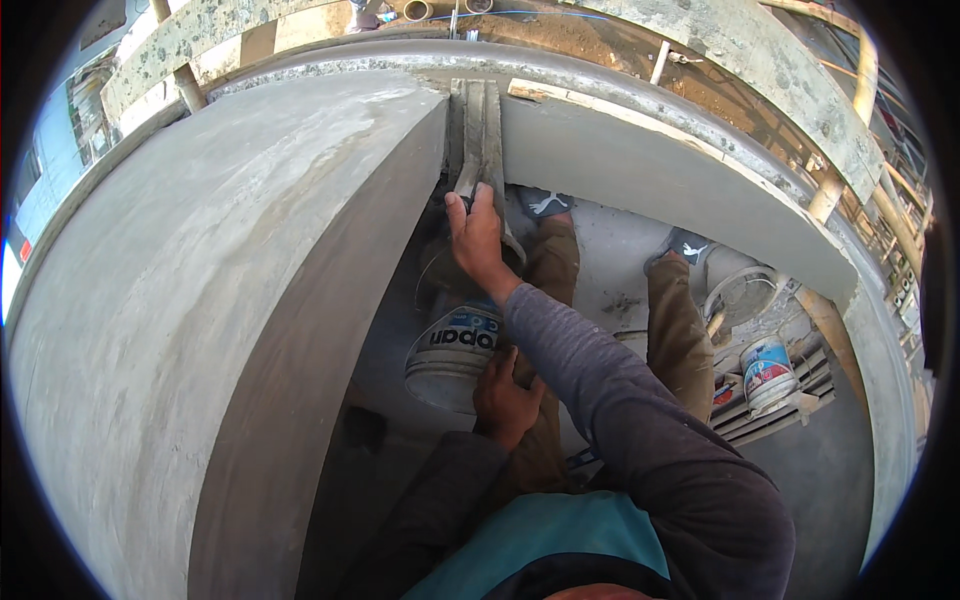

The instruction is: Applying and smoothing wet plaster or cement onto a concrete wall structure using a trowel.

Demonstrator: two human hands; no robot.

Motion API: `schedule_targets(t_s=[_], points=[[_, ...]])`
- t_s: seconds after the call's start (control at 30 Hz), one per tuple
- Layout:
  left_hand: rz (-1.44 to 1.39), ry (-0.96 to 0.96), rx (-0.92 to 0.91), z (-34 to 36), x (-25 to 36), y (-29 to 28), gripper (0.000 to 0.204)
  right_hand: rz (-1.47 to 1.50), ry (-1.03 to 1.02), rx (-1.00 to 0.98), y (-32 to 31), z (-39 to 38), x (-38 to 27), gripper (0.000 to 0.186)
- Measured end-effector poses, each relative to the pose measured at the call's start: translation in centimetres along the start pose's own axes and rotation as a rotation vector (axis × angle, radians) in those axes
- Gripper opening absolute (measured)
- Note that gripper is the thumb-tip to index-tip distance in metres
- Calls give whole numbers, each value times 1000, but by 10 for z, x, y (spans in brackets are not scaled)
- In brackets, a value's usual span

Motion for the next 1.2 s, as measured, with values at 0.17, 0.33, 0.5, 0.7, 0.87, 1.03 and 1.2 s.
schedule_targets(t_s=[0.17, 0.33, 0.5, 0.7, 0.87, 1.03, 1.2], points=[[9, -29, -37, -2, 2, 2, 65, -49, -85, 86, -7, 9, -3, 34], [-23, 4, -20, -3, 7, 9, 65, 94, 9, 254, -53, 13, 32, 31], [-20, 3, 56, -4, 6, 5, 69, 224, 301, 404, -100, -21, 36, 37], [-4, 13, 6, -4, 8, 13, 68, 93, 19, 64, -39, -10, 8, 35], [-17, 1, -13, -4, 6, 14, 72, -13, -102, 81, -13, 2, -12, 30], [-51, -43, -47, -2, 10, 11, 65, -29, -59, 49, -3, 9, -7, 34], [-73, -53, -65, -2, 13, 6, 64, -30, -28, 72, 4, 8, -12, 35]])
Point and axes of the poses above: each hand's wrist, its own z-axis towards the middle knuckle, its own y-axis out of the palm, x = y × z, the point moved 7 cm from there along z, towards the middle knuckle, and after that the axes turned 4 degrees about -y, right-handed, at the moved point
